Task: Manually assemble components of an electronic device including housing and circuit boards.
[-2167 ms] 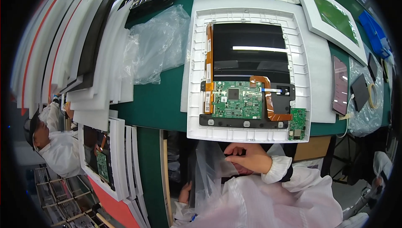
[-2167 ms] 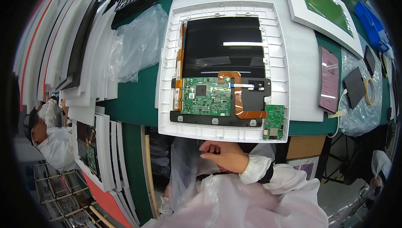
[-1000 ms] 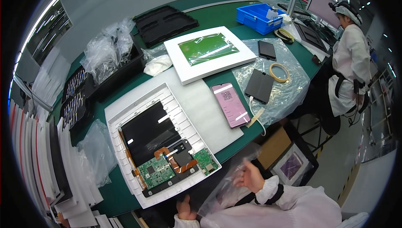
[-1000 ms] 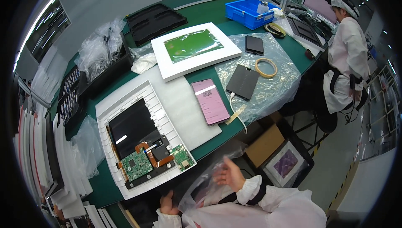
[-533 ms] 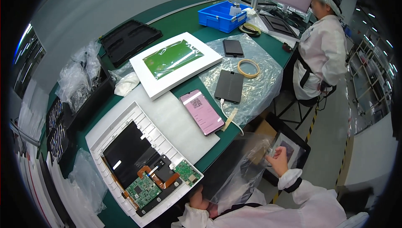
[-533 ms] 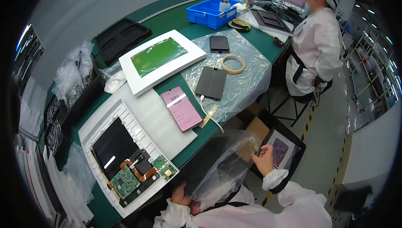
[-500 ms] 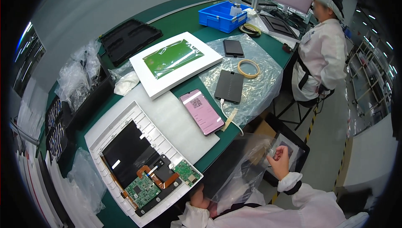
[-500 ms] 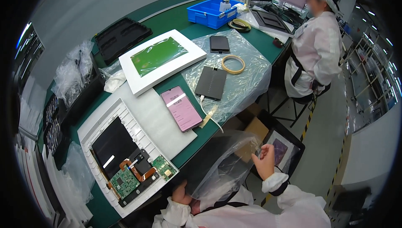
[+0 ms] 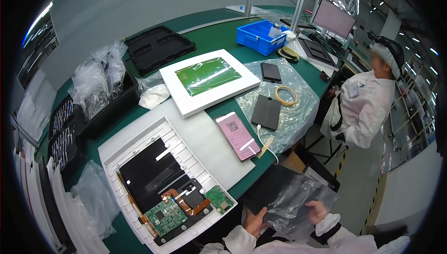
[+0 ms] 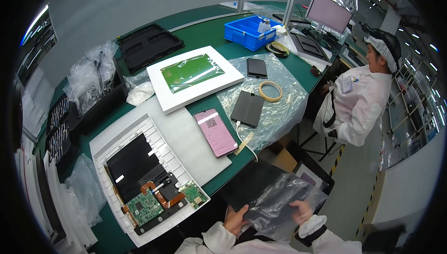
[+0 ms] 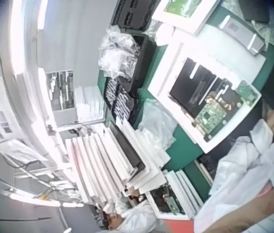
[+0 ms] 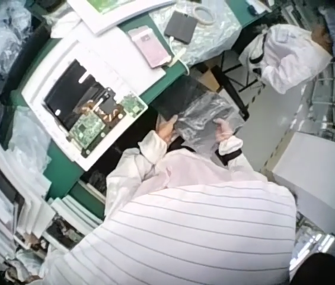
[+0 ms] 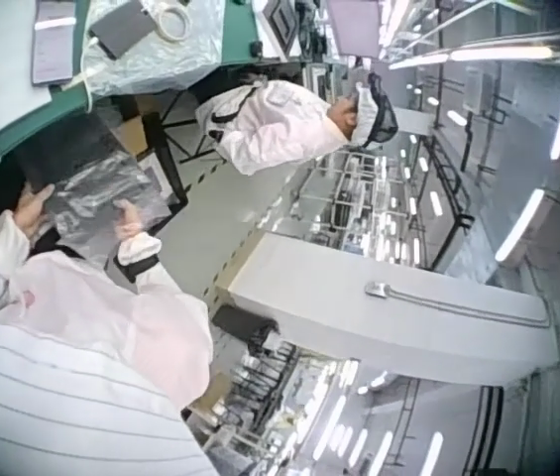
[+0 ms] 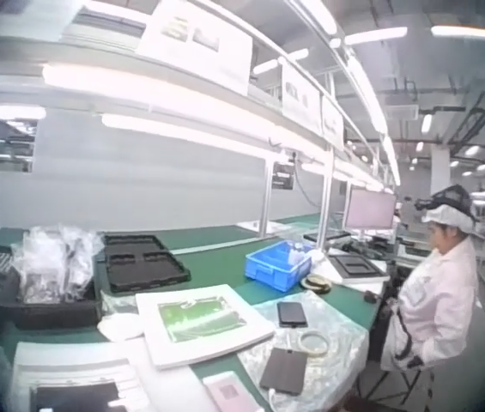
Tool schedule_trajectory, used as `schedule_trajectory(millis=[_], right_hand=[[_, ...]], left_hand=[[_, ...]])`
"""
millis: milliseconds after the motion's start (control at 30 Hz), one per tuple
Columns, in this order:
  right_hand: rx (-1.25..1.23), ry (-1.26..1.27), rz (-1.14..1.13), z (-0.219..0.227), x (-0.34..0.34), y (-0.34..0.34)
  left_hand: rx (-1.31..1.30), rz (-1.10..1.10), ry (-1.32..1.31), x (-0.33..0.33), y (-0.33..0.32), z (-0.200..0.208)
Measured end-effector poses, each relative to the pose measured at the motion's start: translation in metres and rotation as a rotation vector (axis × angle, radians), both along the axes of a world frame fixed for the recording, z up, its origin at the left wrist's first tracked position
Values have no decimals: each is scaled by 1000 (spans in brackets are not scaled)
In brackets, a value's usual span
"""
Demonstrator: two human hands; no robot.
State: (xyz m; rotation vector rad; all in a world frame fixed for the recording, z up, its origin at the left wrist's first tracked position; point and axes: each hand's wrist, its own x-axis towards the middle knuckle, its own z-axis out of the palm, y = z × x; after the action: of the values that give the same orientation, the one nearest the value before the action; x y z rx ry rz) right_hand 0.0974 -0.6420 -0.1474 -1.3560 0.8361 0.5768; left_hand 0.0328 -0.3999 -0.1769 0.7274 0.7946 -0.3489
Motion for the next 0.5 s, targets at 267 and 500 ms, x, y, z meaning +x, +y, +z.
schedule_trajectory(millis=[267,500], right_hand=[[117,-400,-389,25,-47,-132],[-350,-843,-338,73,-38,-251]], left_hand=[[-358,-505,-181,15,-20,1],[-307,-596,-219,5,-10,-6]])
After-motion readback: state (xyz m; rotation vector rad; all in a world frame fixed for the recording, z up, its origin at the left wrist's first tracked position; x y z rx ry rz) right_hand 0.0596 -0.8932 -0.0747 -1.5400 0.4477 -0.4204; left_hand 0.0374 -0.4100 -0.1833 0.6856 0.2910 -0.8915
